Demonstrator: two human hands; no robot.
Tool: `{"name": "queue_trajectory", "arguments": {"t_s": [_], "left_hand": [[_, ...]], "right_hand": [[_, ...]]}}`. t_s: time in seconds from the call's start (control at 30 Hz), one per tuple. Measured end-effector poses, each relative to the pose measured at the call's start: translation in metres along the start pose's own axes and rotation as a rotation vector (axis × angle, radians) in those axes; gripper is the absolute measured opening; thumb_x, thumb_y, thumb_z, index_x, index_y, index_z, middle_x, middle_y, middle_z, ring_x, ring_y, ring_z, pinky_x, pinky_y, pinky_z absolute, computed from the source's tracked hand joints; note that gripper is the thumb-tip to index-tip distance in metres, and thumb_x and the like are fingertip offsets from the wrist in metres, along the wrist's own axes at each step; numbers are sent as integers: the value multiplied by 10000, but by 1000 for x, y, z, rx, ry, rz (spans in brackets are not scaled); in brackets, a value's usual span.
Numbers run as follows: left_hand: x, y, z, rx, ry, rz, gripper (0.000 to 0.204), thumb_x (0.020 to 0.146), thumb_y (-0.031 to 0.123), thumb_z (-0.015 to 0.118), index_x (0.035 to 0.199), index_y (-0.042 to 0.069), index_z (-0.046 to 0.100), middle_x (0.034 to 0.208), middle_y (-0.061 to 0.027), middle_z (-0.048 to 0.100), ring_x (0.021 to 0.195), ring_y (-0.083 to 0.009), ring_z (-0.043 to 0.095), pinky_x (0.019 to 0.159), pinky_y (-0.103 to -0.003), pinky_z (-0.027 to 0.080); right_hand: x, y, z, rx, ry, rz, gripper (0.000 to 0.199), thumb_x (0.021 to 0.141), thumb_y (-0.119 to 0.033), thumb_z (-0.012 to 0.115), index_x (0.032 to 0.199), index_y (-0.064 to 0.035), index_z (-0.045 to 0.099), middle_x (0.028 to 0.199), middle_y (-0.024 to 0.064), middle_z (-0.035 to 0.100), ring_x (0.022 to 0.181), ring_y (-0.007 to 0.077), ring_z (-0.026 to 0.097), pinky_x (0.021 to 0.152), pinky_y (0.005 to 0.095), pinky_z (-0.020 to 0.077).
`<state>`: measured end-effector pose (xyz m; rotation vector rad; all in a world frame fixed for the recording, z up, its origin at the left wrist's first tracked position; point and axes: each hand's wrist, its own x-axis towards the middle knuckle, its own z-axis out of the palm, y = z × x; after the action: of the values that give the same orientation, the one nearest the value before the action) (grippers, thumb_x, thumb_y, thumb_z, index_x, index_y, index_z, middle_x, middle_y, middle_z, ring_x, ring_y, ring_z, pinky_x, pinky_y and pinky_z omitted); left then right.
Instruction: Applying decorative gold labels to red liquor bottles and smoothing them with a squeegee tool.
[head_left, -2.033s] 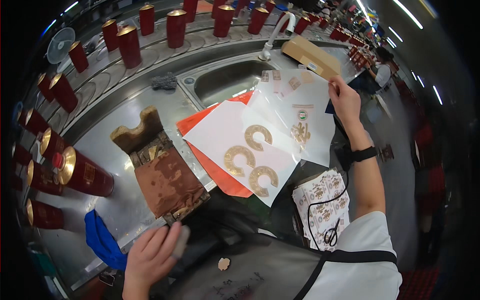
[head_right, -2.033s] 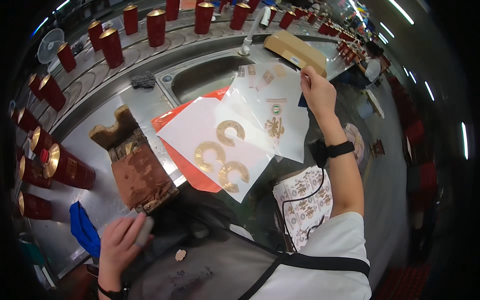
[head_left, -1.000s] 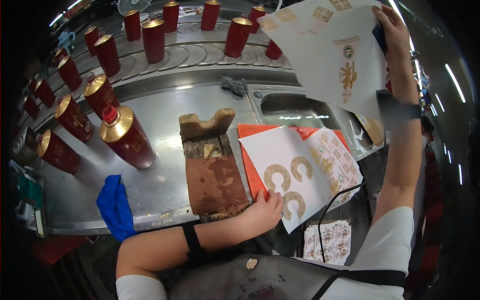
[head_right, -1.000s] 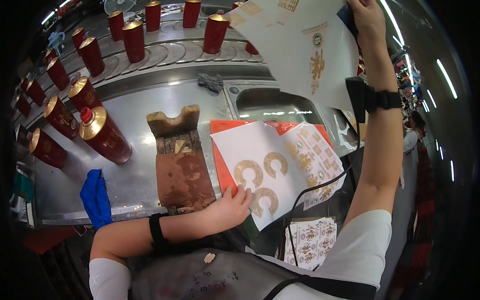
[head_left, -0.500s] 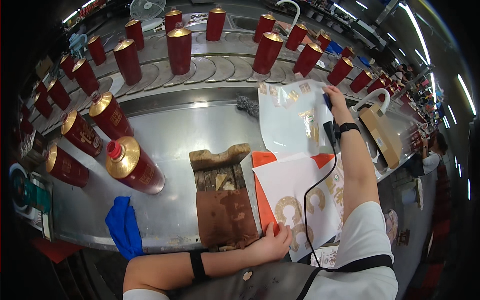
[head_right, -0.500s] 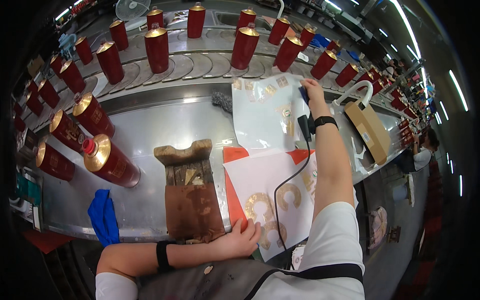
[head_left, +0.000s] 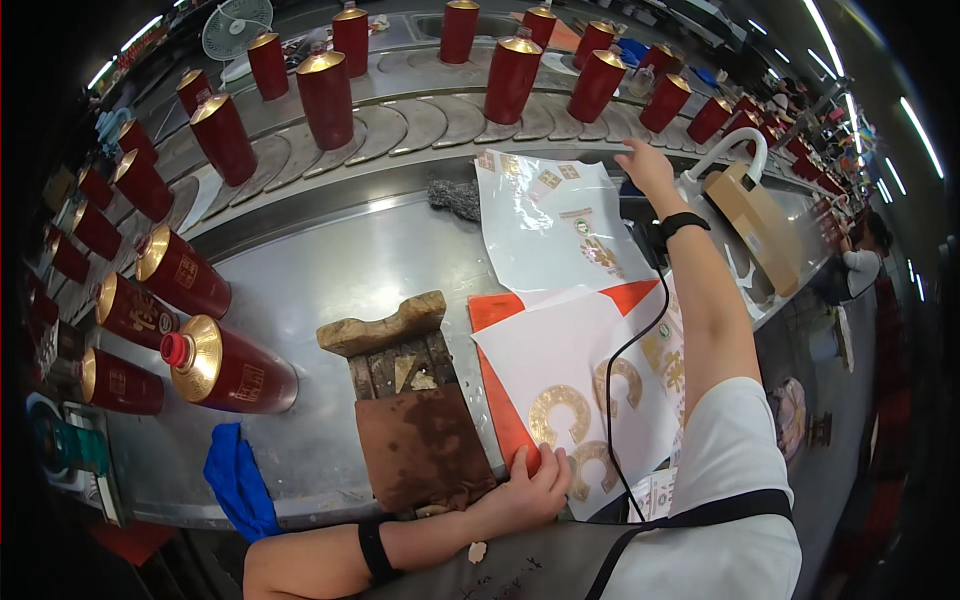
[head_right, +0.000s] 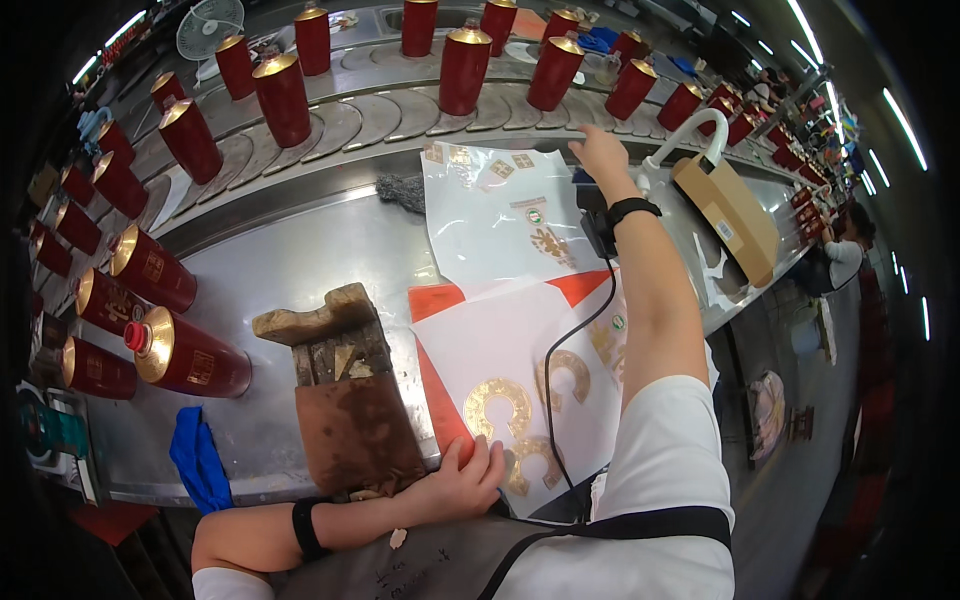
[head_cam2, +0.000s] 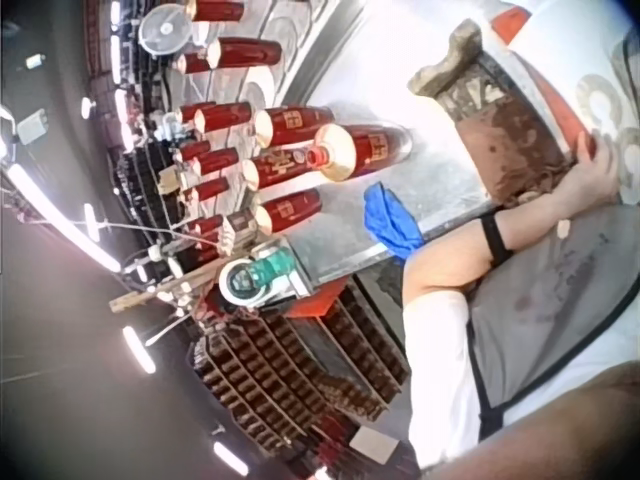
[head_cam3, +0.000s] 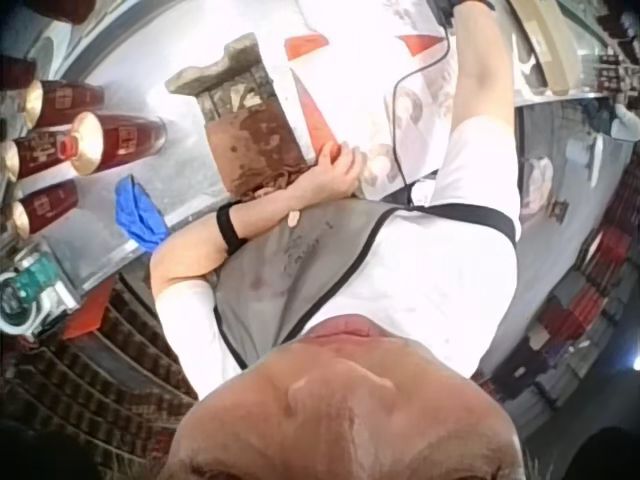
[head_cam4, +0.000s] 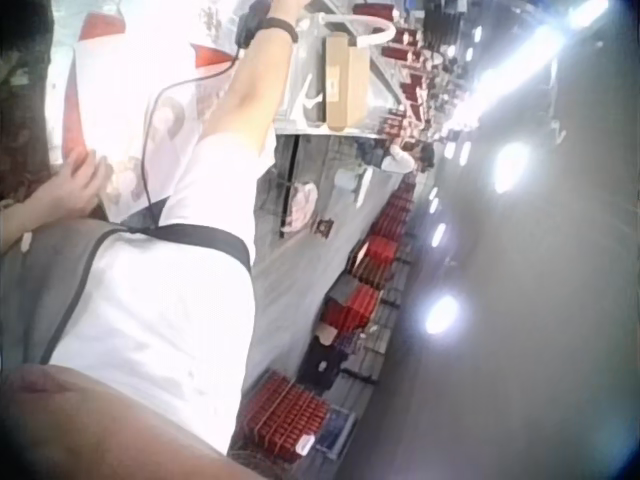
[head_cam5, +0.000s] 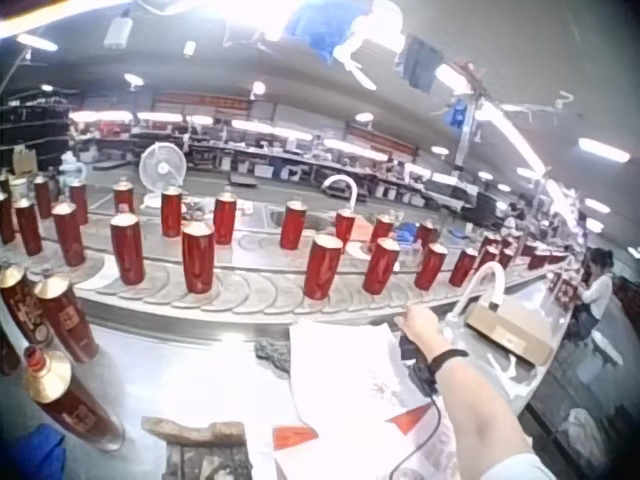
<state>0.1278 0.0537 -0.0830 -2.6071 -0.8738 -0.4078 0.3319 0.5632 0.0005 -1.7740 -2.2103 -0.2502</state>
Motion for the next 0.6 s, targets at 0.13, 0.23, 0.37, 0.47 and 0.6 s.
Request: {"name": "queue_trajectory", "arguments": {"t_s": [0.13, 0.23, 0.37, 0.47, 0.6], "left_hand": [[1, -1, -3, 18, 1, 20, 278, 872, 273, 576, 907, 41, 724, 1212, -218, 638, 1080, -370, 644, 771, -517, 588], [2, -1, -3, 39, -20, 35, 316, 905, 312, 556, 935, 47, 726, 1222, -238, 628, 1091, -396, 632, 783, -558, 586], [1, -2, -4, 10, -8, 36, 312, 910, 317, 555, 929, 55, 724, 1222, -241, 627, 1097, -402, 627, 784, -559, 587], [1, -2, -4, 4, -11, 33, 314, 915, 323, 552, 931, 60, 723, 1218, -240, 627, 1100, -405, 624, 785, -560, 587], [1, -3, -4, 2, -28, 51, 319, 916, 331, 553, 939, 62, 722, 1214, -241, 627, 1096, -406, 624, 783, -560, 588]], "right_hand": [[-17, -43, -10, 259, -13, -199, 338, 888, -351, 704, 1151, -146, 760, 992, 145, 755, 942, 327, 719, 825, 432, 560], [-38, -92, -10, 381, -106, -428, 259, 924, -285, 685, 1088, -104, 771, 991, 151, 753, 902, 313, 716, 808, 404, 547], [-57, -147, 1, 312, -113, -596, 310, 944, -204, 596, 1228, -182, 719, 1035, 166, 735, 976, 357, 701, 863, 466, 547], [-63, -170, 15, 275, -227, -481, 445, 954, -147, 545, 1383, -240, 618, 1172, 228, 675, 1021, 387, 687, 884, 473, 541], [-68, -178, 30, 218, -381, -345, 594, 966, -118, 496, 1519, -334, 476, 1277, 281, 592, 1064, 407, 670, 909, 467, 539]]}}
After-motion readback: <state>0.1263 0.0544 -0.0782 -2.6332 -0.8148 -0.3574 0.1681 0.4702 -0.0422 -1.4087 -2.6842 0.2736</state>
